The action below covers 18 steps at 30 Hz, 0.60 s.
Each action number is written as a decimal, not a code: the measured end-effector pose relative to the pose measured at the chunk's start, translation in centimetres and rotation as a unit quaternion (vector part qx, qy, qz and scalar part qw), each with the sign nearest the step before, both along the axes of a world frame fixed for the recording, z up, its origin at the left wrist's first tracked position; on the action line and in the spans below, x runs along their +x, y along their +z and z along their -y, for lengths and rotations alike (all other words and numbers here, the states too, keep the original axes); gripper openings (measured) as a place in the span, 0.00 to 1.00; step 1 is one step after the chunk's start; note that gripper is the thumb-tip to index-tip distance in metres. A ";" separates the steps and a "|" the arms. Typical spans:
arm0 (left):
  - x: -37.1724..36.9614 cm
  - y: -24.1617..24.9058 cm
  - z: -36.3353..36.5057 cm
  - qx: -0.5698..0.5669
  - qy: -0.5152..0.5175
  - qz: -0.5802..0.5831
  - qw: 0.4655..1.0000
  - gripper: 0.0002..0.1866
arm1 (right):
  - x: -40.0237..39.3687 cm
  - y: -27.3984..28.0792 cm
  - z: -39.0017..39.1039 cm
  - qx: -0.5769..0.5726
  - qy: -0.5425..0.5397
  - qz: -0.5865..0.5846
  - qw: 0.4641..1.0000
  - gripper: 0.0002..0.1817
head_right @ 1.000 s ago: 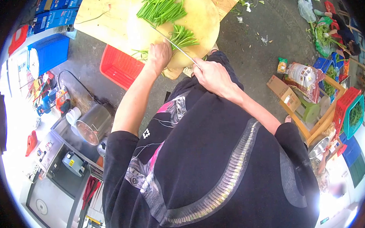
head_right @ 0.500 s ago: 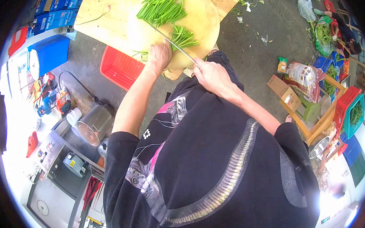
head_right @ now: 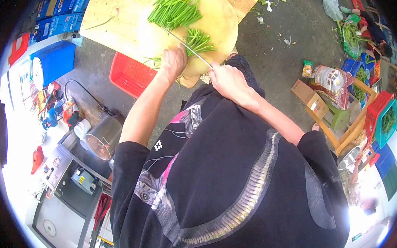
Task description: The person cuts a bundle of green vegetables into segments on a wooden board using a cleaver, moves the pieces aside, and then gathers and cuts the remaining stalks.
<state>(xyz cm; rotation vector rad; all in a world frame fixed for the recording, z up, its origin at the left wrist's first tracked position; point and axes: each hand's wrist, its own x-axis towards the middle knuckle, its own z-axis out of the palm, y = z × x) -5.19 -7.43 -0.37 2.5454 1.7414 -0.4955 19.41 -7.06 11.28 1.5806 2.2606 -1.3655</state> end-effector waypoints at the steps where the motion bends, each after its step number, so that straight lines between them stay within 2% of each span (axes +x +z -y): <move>1: -0.1 0.2 -0.2 0.035 0.000 0.004 0.999 0.06 | -0.3 -0.1 -0.2 0.003 0.003 0.003 1.000 0.17; 7: 2.3 1.7 -0.9 -0.031 -0.004 -0.028 0.999 0.22 | 1.2 -0.4 -0.2 0.022 0.010 0.010 1.000 0.18; 10: 2.3 1.0 -0.7 0.005 -0.015 -0.052 0.999 0.29 | 1.0 -0.5 -0.6 0.022 0.011 0.008 1.000 0.17; 13: 2.3 1.2 -0.9 -0.031 -0.001 -0.047 0.998 0.24 | 0.7 -1.1 -1.1 0.026 0.017 -0.003 1.000 0.17; 16: 1.5 -0.1 -0.3 0.028 -0.045 -0.061 0.997 0.20 | 0.8 -1.2 -1.0 0.008 0.002 -0.014 1.000 0.19; 18: 1.6 -0.3 -0.8 -0.026 0.005 -0.045 0.999 0.18 | 0.7 -1.6 -1.4 0.029 0.015 -0.014 0.999 0.18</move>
